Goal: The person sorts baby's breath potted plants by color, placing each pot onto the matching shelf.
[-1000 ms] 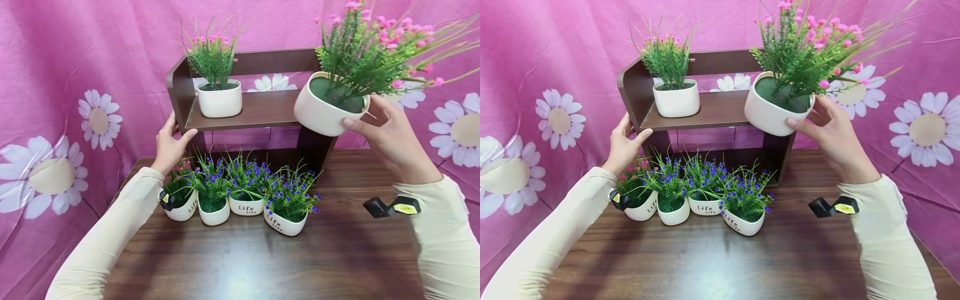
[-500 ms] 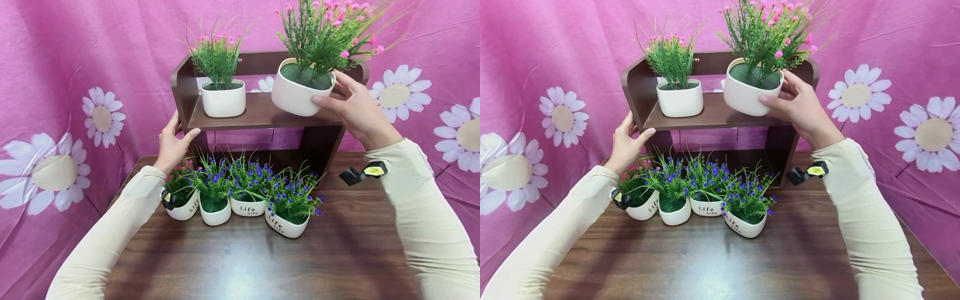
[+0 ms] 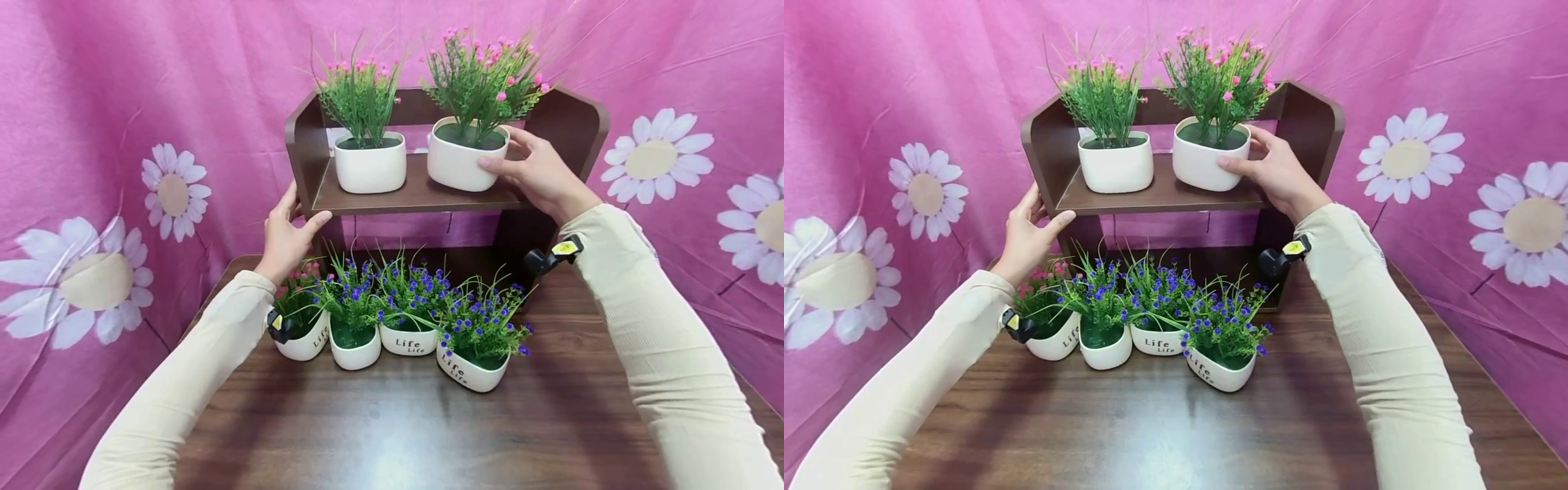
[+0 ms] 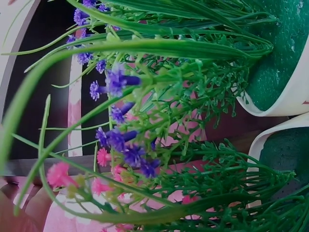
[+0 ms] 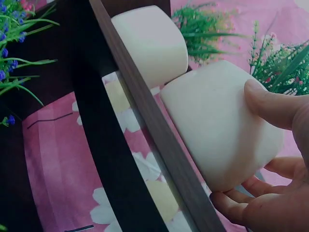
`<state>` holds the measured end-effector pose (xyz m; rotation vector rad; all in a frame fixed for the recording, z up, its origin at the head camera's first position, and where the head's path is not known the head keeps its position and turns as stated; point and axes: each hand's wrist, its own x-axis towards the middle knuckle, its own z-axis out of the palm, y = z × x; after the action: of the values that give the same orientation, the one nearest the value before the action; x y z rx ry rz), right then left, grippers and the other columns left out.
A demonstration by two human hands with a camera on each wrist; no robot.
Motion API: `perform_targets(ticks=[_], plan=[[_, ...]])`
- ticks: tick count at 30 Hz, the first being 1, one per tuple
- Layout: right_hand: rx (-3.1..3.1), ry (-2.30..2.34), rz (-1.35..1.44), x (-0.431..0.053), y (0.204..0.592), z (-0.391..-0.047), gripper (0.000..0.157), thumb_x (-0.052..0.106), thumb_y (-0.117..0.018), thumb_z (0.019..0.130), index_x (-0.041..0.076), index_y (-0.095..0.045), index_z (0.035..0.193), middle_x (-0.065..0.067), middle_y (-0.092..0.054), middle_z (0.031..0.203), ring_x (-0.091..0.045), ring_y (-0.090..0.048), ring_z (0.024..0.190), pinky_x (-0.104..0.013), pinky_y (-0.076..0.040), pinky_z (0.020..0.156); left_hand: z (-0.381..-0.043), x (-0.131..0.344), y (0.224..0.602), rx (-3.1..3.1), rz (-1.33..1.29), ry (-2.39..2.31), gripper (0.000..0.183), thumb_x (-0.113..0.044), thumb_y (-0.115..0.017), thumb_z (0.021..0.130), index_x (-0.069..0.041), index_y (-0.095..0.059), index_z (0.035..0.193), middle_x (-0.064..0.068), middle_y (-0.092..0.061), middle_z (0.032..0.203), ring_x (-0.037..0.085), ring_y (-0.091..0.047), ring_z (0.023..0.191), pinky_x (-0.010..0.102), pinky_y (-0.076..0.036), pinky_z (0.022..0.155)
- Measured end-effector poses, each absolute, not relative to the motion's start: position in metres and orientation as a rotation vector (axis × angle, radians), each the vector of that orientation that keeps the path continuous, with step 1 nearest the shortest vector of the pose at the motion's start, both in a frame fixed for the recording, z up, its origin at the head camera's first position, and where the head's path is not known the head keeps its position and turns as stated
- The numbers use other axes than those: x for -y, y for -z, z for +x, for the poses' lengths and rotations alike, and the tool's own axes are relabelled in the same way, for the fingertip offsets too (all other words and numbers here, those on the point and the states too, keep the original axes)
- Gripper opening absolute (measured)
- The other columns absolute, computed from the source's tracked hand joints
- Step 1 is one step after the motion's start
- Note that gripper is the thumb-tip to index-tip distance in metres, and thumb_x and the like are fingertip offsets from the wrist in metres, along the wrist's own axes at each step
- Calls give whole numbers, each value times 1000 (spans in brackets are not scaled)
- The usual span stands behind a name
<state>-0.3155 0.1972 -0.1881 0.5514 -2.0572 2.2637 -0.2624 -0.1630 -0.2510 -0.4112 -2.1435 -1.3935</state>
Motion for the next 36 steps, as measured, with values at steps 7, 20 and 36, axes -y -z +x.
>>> perform_targets(ticks=[7,20,36], plan=[[2204,-2243,560,-196,187,-329,66,0,-71,83,5,-41,141,-7,-54,118,-12,-57,103,-19,-52,82,-262,163,250,2151,-415,1396,71,-6,-71,86,-2,-35,147,20,-50,139,38,-52,123,42,-39,107],[2232,-2321,512,-188,188,-344,83,7,-68,88,6,-17,153,-12,-43,133,-15,-52,116,-31,-35,110,-263,162,251,2137,-414,1397,70,-5,-71,85,-1,-36,146,21,-50,138,39,-51,124,43,-39,106],[2362,-2009,663,-188,202,-356,70,19,-59,95,3,-22,152,-20,-44,143,-7,-55,112,-15,-44,94,-263,162,252,2140,-414,1407,71,-6,-70,86,-2,-35,147,22,-50,138,38,-52,123,43,-40,106]])
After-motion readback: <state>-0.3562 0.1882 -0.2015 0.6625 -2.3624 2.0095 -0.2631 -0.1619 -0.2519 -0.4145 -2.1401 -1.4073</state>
